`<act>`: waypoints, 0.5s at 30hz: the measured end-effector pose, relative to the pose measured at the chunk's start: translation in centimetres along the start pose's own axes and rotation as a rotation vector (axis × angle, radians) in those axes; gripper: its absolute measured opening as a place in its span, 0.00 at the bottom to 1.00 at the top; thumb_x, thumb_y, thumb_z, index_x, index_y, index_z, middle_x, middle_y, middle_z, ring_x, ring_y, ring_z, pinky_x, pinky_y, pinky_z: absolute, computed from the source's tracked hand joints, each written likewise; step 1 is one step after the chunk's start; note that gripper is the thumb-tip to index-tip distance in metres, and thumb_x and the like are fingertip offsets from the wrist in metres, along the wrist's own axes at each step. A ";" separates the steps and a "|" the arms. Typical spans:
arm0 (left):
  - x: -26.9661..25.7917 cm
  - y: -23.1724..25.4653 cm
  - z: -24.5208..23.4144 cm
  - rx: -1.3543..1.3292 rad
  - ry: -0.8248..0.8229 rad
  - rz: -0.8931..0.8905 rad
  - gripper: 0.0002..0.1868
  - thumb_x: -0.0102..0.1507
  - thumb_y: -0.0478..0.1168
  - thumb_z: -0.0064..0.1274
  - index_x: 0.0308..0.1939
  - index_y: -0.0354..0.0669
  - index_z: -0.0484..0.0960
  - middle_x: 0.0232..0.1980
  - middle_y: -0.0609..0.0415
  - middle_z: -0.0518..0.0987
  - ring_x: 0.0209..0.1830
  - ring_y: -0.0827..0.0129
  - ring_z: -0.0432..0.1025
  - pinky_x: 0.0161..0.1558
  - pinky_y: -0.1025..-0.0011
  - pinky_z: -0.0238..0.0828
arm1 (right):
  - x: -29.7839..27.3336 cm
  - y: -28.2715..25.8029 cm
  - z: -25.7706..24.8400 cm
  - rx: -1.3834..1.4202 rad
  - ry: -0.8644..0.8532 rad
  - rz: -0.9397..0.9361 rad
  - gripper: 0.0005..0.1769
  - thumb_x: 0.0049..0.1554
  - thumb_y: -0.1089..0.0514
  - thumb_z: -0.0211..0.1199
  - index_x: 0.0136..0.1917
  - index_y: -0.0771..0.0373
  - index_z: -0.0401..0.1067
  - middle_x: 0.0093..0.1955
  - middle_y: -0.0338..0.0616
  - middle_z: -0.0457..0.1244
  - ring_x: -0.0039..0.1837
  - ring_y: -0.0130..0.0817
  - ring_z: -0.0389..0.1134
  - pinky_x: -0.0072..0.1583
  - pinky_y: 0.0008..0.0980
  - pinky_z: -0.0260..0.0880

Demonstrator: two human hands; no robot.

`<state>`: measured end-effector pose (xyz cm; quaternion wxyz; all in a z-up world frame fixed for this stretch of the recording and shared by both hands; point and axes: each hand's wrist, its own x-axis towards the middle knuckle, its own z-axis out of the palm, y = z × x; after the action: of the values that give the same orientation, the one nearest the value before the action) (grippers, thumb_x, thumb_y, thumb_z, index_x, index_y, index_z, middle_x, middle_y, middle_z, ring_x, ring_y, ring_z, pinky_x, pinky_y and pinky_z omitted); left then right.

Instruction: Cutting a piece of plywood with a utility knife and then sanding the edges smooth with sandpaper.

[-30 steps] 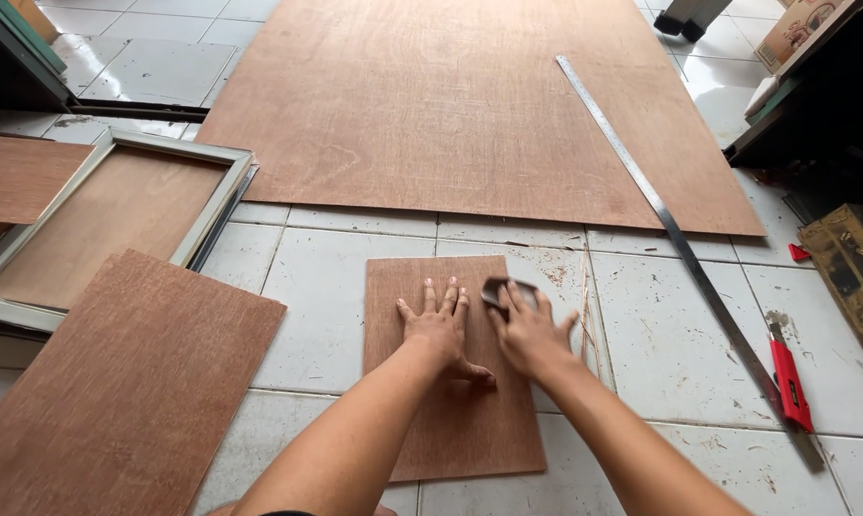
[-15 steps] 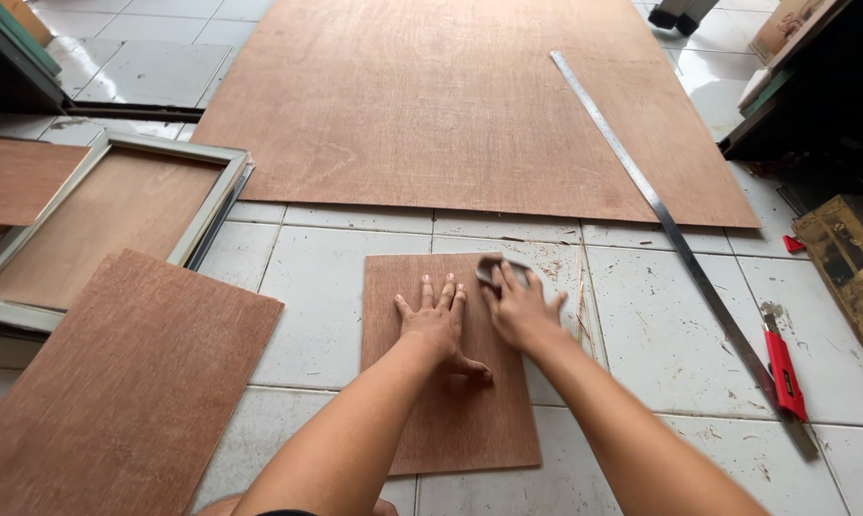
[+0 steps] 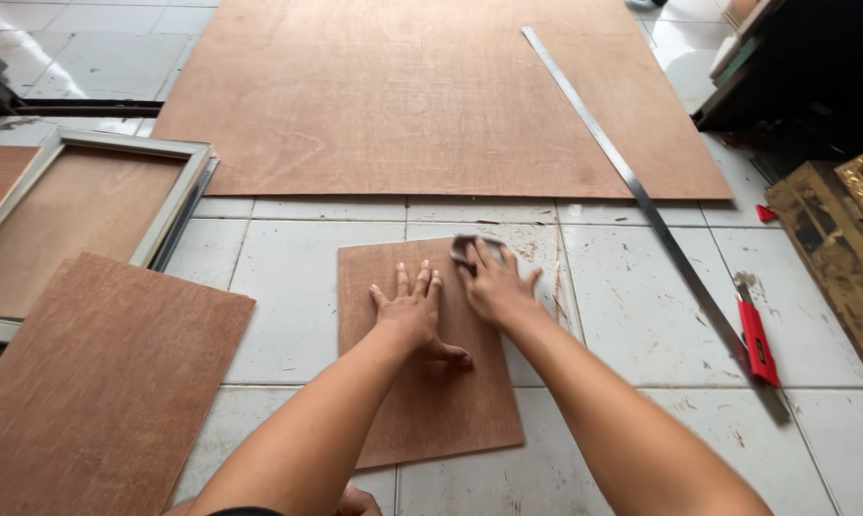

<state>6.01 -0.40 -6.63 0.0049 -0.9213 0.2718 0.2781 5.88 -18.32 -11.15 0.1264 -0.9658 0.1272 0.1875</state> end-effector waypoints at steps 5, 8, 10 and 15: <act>0.6 -0.3 0.5 0.008 0.012 0.002 0.81 0.50 0.82 0.65 0.92 0.45 0.41 0.96 0.47 0.37 0.94 0.35 0.30 0.79 0.13 0.38 | -5.6 0.1 1.6 -0.025 -0.062 0.035 0.37 0.77 0.32 0.29 0.94 0.41 0.38 0.98 0.23 0.33 0.94 0.50 0.33 0.77 0.98 0.39; 0.0 0.2 0.2 0.018 -0.006 0.013 0.80 0.51 0.81 0.65 0.92 0.45 0.40 0.96 0.47 0.36 0.95 0.35 0.30 0.80 0.13 0.37 | -0.7 0.6 0.6 -0.042 -0.039 0.025 0.37 0.78 0.32 0.27 0.94 0.42 0.38 0.98 0.24 0.33 0.94 0.50 0.33 0.77 0.97 0.40; -0.1 0.2 -0.1 0.013 -0.010 0.008 0.80 0.52 0.81 0.65 0.92 0.45 0.39 0.96 0.48 0.36 0.95 0.36 0.29 0.80 0.14 0.37 | 2.1 0.3 -0.8 -0.072 -0.023 -0.003 0.38 0.77 0.30 0.25 0.95 0.42 0.38 0.98 0.23 0.33 0.94 0.50 0.33 0.77 0.96 0.40; -0.4 0.2 -0.4 -0.004 -0.016 -0.001 0.82 0.48 0.82 0.66 0.92 0.46 0.41 0.96 0.48 0.36 0.94 0.36 0.30 0.79 0.13 0.38 | -0.8 -0.3 -0.8 -0.085 -0.065 0.004 0.38 0.78 0.33 0.27 0.95 0.44 0.38 0.98 0.26 0.32 0.94 0.53 0.34 0.77 0.98 0.38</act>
<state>5.85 -0.42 -6.10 0.0054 -0.9191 0.2705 0.2863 5.48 -18.07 -10.07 0.0890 -0.9634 0.1168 0.2244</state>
